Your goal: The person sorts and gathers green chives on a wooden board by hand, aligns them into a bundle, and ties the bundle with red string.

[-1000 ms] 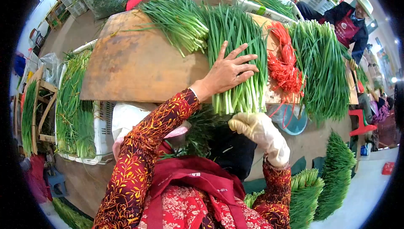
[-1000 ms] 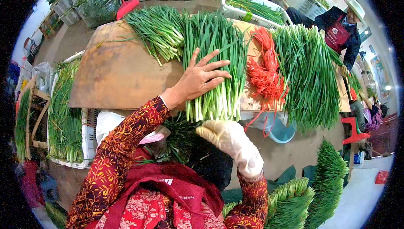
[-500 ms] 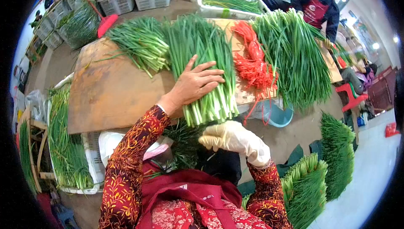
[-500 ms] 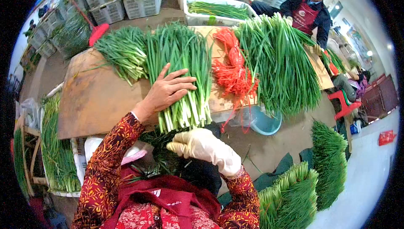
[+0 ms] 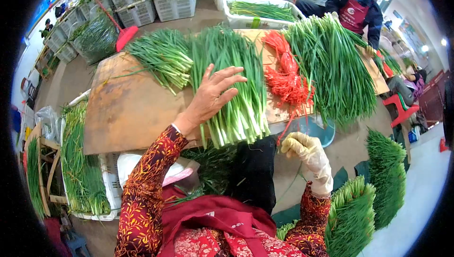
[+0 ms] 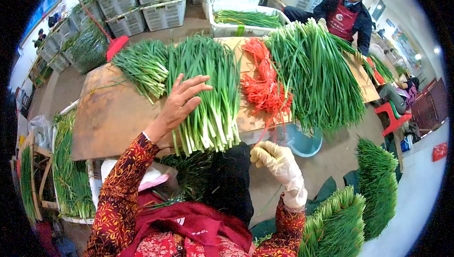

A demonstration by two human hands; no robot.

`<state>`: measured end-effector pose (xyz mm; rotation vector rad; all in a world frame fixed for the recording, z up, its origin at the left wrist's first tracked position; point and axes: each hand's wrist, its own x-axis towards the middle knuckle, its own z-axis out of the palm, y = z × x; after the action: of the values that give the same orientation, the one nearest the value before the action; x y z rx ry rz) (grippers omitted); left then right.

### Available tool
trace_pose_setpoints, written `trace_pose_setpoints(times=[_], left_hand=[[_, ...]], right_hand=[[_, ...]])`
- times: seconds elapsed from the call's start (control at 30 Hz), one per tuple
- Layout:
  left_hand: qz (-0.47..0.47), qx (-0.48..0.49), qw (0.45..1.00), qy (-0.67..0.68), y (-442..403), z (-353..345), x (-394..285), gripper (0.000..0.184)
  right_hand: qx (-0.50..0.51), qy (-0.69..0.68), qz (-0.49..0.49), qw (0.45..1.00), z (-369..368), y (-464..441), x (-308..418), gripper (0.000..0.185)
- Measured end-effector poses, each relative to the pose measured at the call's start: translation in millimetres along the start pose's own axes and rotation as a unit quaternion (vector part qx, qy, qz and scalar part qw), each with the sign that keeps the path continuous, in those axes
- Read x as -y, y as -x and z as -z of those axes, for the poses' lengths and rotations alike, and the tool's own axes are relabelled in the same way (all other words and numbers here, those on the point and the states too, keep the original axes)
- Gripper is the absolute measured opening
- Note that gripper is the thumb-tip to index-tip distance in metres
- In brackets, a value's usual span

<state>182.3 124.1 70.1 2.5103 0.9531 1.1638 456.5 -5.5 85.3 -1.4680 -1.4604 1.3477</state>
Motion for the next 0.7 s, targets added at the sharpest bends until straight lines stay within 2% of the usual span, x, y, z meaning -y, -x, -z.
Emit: trace_pose_setpoints(times=[0.07, 0.1, 0.13, 0.2, 0.23, 0.27, 0.33, 0.4, 0.5, 0.6, 0.63, 0.7], left_hand=[[0.001, -0.010, 1.000, 0.015, -8.3, 4.9, -11.4, 0.026], [0.002, -0.009, 1.000, 0.016, -12.6, 5.8, -16.8, 0.025], [0.003, -0.007, 1.000, 0.016, -17.4, 5.8, -21.9, 0.024], [-0.005, 0.004, 1.000, 0.021, -29.8, 2.7, -31.1, 0.023], [-0.009, 0.012, 1.000, 0.027, -35.9, -0.7, -34.7, 0.022], [-0.011, 0.014, 1.000, 0.024, -42.0, -5.6, -36.7, 0.022], [-0.035, 0.062, 0.997, 0.038, -54.5, -17.9, -38.3, 0.022], [-0.053, 0.066, 0.996, 0.028, -64.5, -33.0, -39.6, 0.021], [-0.058, 0.122, 0.990, -0.038, -81.1, -51.8, -43.1, 0.023], [-0.027, 0.128, 0.991, -0.038, -93.4, -76.2, -39.0, 0.025], [-0.037, 0.117, 0.990, -0.075, -96.6, -81.4, -41.9, 0.027], [-0.033, 0.103, 0.991, -0.075, -105.6, -97.0, -42.6, 0.027]], right_hand=[[-0.028, 0.012, 0.011, 0.999, 7.2, -5.6, 10.6, 0.022], [-0.105, 0.096, 0.104, 0.984, 11.7, -11.6, 12.6, 0.016], [-0.181, 0.178, 0.194, 0.948, 16.2, -19.5, 14.7, 0.012], [-0.247, 0.330, 0.349, 0.841, 30.9, -45.1, 20.9, 0.017], [-0.248, 0.377, 0.332, 0.828, 37.4, -54.1, 22.4, 0.031], [-0.250, 0.374, 0.333, 0.829, 41.4, -63.3, 22.4, 0.031], [-0.242, 0.513, 0.269, 0.778, 48.4, -84.5, 17.7, 0.044], [-0.200, 0.571, 0.218, 0.766, 53.6, -107.6, 0.4, 0.057], [-0.213, 0.599, 0.194, 0.747, 56.9, -143.5, -30.8, 0.060], [-0.287, 0.472, 0.283, 0.784, 62.3, -162.3, -46.8, 0.034], [-0.289, 0.469, 0.287, 0.784, 64.0, -163.8, -46.4, 0.034], [-0.290, 0.346, 0.307, 0.838, 65.5, -166.9, -44.8, 0.023]])
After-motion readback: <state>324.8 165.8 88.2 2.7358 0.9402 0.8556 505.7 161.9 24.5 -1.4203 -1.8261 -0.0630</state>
